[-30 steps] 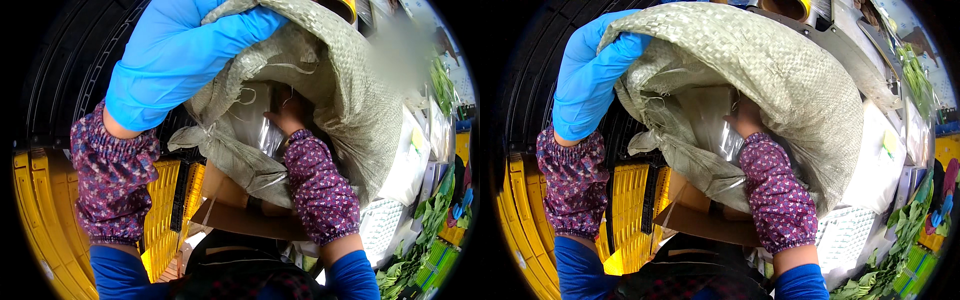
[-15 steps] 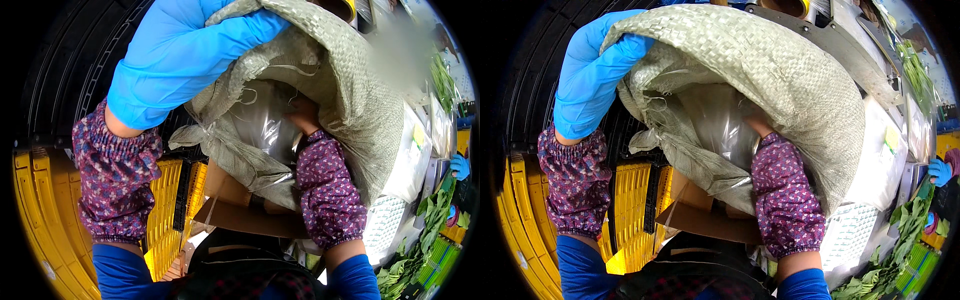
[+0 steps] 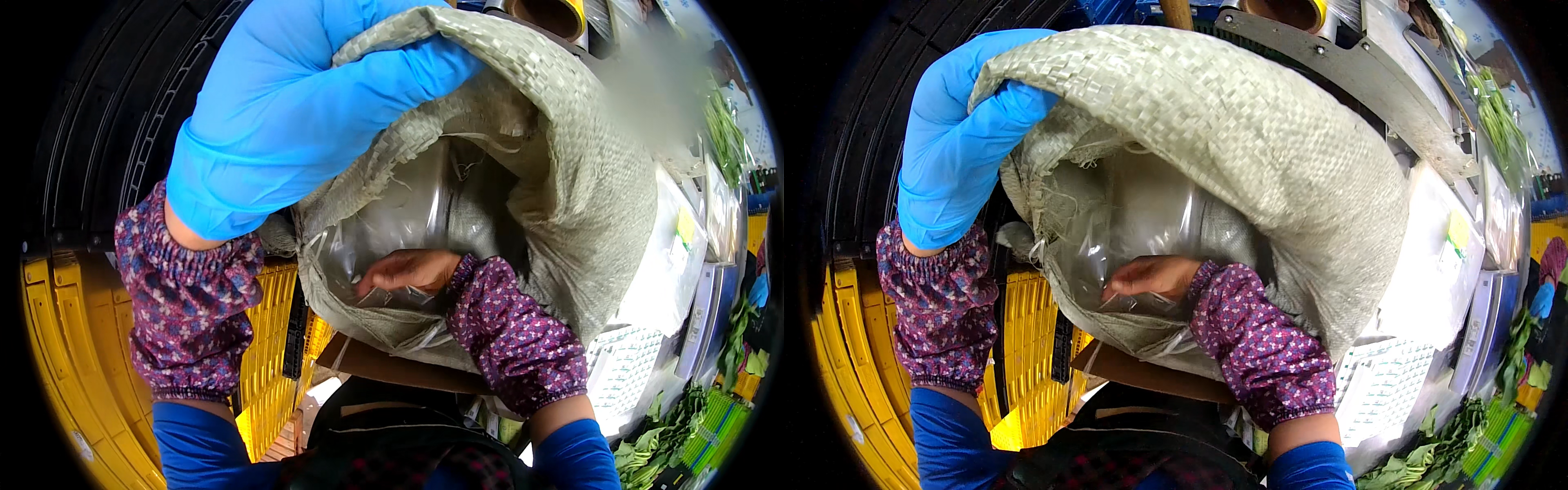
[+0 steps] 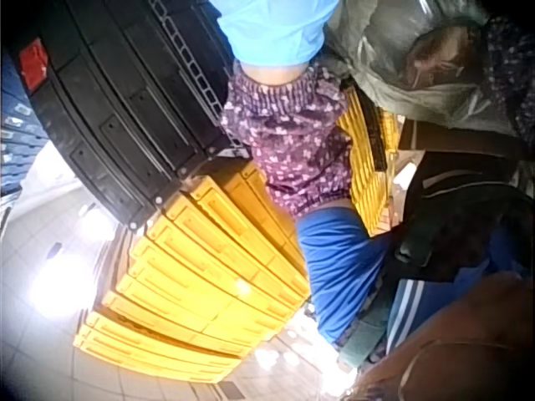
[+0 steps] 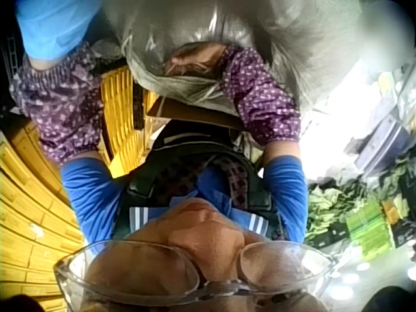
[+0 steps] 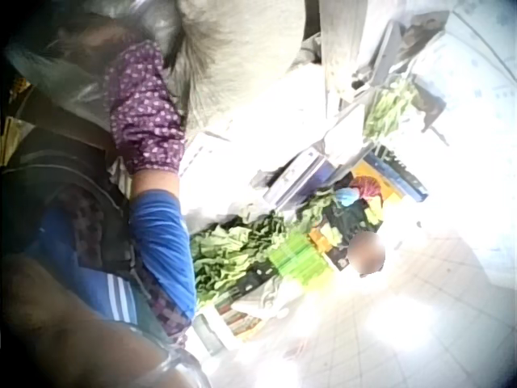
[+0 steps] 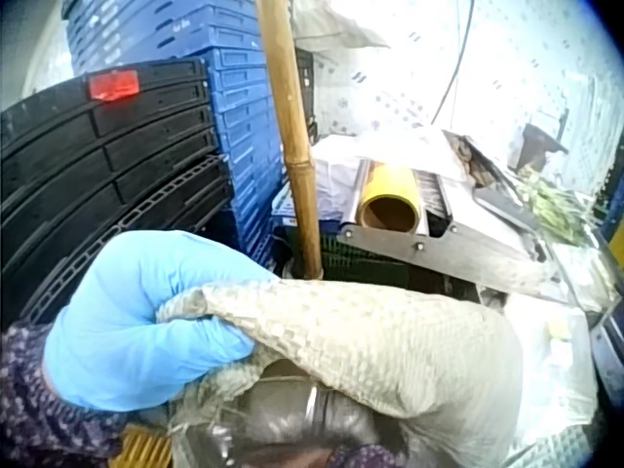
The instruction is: The person applies stickers to plastic bags and then places bunches of leafy green vegetables into the bags on a stainless steel table.
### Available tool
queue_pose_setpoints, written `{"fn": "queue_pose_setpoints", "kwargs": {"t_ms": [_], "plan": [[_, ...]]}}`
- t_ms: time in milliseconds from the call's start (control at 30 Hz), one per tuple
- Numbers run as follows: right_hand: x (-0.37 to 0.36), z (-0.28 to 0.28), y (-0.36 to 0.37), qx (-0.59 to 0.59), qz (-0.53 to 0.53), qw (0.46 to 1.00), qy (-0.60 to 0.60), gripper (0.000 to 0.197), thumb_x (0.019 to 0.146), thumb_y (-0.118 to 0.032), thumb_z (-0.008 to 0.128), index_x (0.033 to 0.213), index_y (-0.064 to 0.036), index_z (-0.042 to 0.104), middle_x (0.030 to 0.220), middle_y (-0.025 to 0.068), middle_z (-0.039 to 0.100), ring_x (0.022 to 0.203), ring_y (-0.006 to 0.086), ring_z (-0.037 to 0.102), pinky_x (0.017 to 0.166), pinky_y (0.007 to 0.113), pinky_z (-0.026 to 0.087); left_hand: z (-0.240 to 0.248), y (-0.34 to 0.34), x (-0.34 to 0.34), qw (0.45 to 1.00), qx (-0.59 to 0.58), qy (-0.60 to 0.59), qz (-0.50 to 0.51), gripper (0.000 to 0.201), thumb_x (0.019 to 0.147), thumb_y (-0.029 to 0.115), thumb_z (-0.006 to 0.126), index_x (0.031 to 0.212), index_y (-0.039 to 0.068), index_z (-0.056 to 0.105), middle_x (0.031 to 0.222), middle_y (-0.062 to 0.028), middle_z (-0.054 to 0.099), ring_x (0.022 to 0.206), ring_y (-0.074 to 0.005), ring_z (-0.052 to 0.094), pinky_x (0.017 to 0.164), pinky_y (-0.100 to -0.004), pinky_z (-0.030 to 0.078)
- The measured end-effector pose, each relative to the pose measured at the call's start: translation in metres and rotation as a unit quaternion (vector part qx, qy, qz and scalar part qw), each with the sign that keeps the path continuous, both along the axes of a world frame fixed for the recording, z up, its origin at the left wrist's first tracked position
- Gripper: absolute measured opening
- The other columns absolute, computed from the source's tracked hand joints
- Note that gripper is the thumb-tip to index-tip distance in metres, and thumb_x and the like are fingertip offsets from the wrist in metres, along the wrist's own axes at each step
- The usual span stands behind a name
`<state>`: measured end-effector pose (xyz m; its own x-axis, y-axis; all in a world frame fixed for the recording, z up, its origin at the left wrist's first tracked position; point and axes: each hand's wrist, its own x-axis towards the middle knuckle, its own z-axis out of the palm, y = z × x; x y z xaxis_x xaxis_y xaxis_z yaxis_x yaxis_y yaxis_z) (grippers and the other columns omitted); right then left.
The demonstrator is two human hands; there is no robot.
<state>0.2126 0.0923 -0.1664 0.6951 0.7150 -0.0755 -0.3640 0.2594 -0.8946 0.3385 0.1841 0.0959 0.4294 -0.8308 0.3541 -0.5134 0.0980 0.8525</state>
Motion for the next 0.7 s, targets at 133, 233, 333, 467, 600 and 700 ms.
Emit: {"fn": "queue_pose_setpoints", "kwargs": {"t_ms": [133,233,333,467,600,700], "plan": [[-0.003,-0.048,0.003,0.033,-0.209,0.937,0.278,0.051,0.094,-0.051,0.041,0.091,-0.0054,0.064,0.098,0.0073,0.063,0.086,0.0176,0.055,0.081,0.032,0.042,0.005,-0.008,0.001,0.999,0.023,-0.022,-0.018,0.029,0.09,0.01,0.057,0.117,0.0,0.057,0.108,-0.0103,0.064,0.099,-0.0172,0.061,0.089,-0.0293,0.048],[-0.013,-0.063,-0.003,-0.429,-0.421,0.798,0.043,0.033,0.084,-0.033,0.059,0.096,-0.003,0.058,0.09,0.0155,0.061,0.08,0.0306,0.06,0.074,0.039,0.047,0.005,-0.018,0.004,0.998,0.02,-0.038,-0.039,0.028,0.091,0.009,0.055,0.117,0.0,0.057,0.109,-0.0107,0.063,0.099,-0.0177,0.061,0.089,-0.0297,0.048],[-0.015,-0.039,-0.008,-0.577,-0.505,0.64,-0.037,0.041,0.074,-0.027,0.067,0.105,-0.0031,0.053,0.093,0.0189,0.059,0.085,0.037,0.059,0.077,0.043,0.048,0.004,-0.021,0.005,0.998,0.021,-0.039,-0.045,0.027,0.091,0.009,0.055,0.116,0.0,0.057,0.109,-0.011,0.063,0.099,-0.0179,0.061,0.089,-0.0299,0.048],[-0.005,-0.046,-0.013,-0.593,-0.505,0.628,0.005,0.05,0.072,-0.025,0.068,0.114,-0.0056,0.05,0.101,0.0222,0.058,0.09,0.0402,0.058,0.078,0.047,0.047,0.006,-0.021,0.001,0.999,0.019,-0.029,-0.041,0.027,0.091,0.008,0.054,0.116,0.0,0.057,0.108,-0.0105,0.063,0.099,-0.0174,0.061,0.089,-0.0292,0.048],[0.002,-0.06,-0.018,-0.565,-0.506,0.65,0.05,0.059,0.071,-0.029,0.07,0.12,-0.0044,0.048,0.106,0.0221,0.059,0.094,0.0389,0.058,0.081,0.046,0.047,0.009,-0.032,-0.001,0.992,0.003,0.064,-0.11,0.023,0.088,0.005,0.057,0.108,-0.007,0.059,0.099,-0.0145,0.065,0.089,-0.017,0.063,0.079,-0.0285,0.051],[0.012,-0.063,-0.016,-0.607,-0.523,0.595,0.059,0.059,0.071,-0.03,0.071,0.119,-0.0037,0.048,0.105,0.0216,0.059,0.095,0.0378,0.058,0.082,0.046,0.047,0.012,-0.034,0.004,0.987,-0.006,0.035,-0.159,0.022,0.086,0.003,0.059,0.104,-0.009,0.061,0.095,-0.0164,0.066,0.084,-0.0178,0.065,0.074,-0.0289,0.053]]}}
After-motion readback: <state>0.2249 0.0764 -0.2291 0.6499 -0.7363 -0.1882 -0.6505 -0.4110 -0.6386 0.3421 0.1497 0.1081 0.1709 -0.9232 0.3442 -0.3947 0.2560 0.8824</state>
